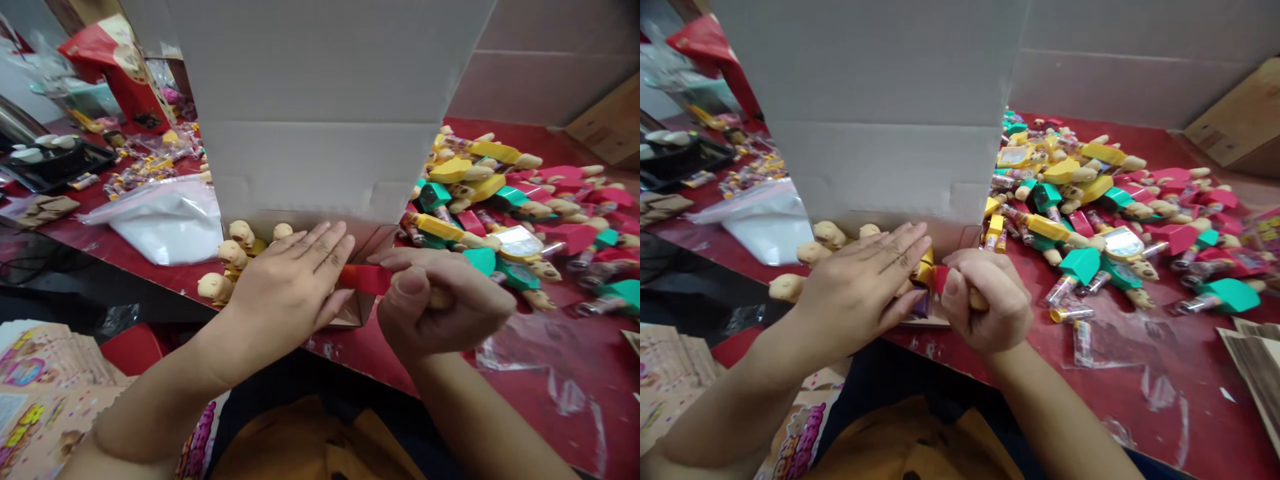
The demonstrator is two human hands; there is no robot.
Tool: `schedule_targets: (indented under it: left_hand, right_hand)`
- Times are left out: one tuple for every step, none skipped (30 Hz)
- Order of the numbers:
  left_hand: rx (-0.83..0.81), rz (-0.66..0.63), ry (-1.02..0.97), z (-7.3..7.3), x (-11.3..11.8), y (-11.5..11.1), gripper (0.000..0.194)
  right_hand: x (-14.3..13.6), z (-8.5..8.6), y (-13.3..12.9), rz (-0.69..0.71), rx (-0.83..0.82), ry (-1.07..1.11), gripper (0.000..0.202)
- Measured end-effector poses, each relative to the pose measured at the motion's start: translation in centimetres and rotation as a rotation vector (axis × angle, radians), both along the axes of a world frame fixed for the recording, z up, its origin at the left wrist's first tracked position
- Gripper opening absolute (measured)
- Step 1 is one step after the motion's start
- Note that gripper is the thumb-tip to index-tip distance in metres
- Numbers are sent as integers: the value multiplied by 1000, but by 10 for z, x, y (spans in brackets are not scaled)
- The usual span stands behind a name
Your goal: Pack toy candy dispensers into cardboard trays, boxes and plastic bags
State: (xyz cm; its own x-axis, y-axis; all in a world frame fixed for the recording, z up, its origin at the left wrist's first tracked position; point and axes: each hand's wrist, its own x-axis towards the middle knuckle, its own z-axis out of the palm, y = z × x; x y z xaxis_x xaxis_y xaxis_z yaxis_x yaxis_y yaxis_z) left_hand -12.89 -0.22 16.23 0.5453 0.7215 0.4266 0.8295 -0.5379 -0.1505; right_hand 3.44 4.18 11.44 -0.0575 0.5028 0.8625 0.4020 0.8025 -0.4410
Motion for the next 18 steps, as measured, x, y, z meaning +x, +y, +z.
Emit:
schedule_targets:
  left_hand:
    - [12,1,-2,-1,0,0,43]
    - [25,2,-4,-1,0,1,43]
    - [40,6,-7,-2,0,1,42]
    - [50,12,-6,-2,1,1,42]
    - [60,17,-3,-2,1,1,41]
    - [72,22,-3,-2,1,2,41]
    - [81,23,-4,-2,1,2,40]
    - [87,23,-7,-2,1,1,40]
    - [88,23,-10,-2,1,1,40]
    - [89,21,-12,-2,0,1,40]
    - [91,16,-13,-1,0,1,40]
    - [90,10,-10,-1,0,1,40]
    - [96,0,-8,-1,-1,1,41]
    - [107,-10,-10,-1,-1,1,42]
    - [116,-23,-12,-1,-2,2,42]
    - [122,-35,-15,-1,-2,2,43]
    - [124,-42,-18,-2,-3,3,43]
    - [124,-44,-20,-2,-3,3,43]
  right_hand:
    - [-2,-2,1,-11,43,26,14]
    - [-3,-3,2,-28,83,42,14]
    - [-4,-3,5,-42,107,35,15]
    - [-5,-1,8,-55,99,2,16]
    - [-6,1,12,-61,78,-52,19]
    - [-6,4,15,-61,51,-119,21]
    - [-6,7,19,-54,29,-189,22]
    - [-5,11,22,-37,20,-260,23]
    - [-5,13,25,-15,22,-325,23]
    - [-5,15,27,6,49,-357,22]
    - [-5,16,28,26,84,-359,19]
    - [-5,17,29,37,114,-339,16]
    - [-6,16,30,39,128,-319,14]
    - [-6,15,31,31,122,-311,13]
    - [-7,14,31,18,106,-320,14]
    - [-7,13,32,5,95,-351,18]
    - [-7,11,32,-5,93,-393,21]
    - [-7,10,33,-11,108,-428,24]
